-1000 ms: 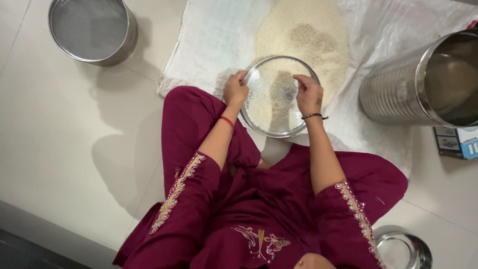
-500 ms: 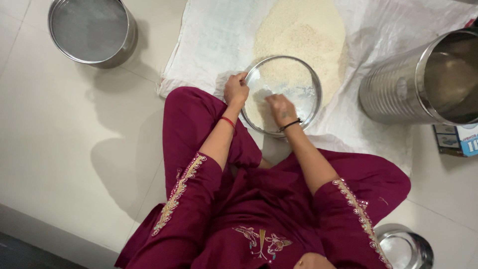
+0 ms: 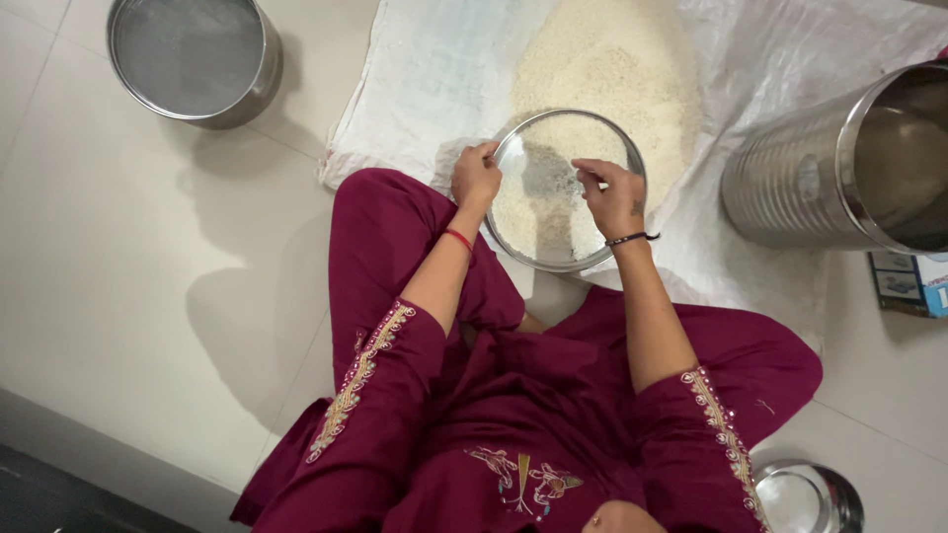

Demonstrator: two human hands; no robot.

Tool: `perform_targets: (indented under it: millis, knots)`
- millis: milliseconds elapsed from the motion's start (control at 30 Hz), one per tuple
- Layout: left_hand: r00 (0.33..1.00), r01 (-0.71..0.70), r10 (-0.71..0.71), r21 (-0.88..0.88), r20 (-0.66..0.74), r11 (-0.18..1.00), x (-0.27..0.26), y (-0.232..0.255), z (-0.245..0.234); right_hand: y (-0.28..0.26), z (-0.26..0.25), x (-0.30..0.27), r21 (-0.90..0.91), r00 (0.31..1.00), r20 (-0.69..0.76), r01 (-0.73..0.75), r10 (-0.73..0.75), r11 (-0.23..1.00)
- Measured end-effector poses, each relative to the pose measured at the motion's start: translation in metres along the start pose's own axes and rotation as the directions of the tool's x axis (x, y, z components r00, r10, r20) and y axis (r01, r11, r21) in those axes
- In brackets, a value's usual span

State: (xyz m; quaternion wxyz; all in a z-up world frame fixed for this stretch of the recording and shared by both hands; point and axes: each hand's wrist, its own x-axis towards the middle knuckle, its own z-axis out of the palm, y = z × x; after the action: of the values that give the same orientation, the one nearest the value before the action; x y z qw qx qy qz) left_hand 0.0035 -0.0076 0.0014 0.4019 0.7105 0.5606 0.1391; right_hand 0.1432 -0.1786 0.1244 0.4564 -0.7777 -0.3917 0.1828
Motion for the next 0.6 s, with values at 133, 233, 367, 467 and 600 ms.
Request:
perform_targets:
  millis: [133, 233, 367, 467, 600]
  knots:
    - [1.0, -0.025, 0.025, 0.027, -0.017, 0.999, 0.002, -0.001, 0.003, 0.024, 0.004, 0.0, -0.135, 0.992, -0.116, 0.035, -0.051, 0.99]
    - [1.0, 0.002, -0.002, 0.024, 0.005, 1.0, 0.003, -0.003, 0.004, 0.055, 0.005, 0.002, -0.345, 0.975, -0.176, 0.069, -0.137, 0.936]
    - [1.0, -0.008, 0.008, 0.005, -0.008, 1.0, 0.004, -0.005, 0.008, 0.1, 0.009, 0.0, -0.573, 0.989, -0.146, -0.063, -0.026, 0.817]
    - [1.0, -0.009, 0.009, -0.007, -0.019, 1.0, 0.005, -0.007, 0.01, 0.127, 0.031, -0.006, -0.674, 0.995, -0.094, -0.044, -0.026, 0.737]
    - [0.999, -0.022, 0.022, -0.007, -0.024, 1.0, 0.006, -0.007, 0.01, 0.124, 0.087, -0.023, -0.554, 0.995, 0.099, 0.036, 0.024, 0.832]
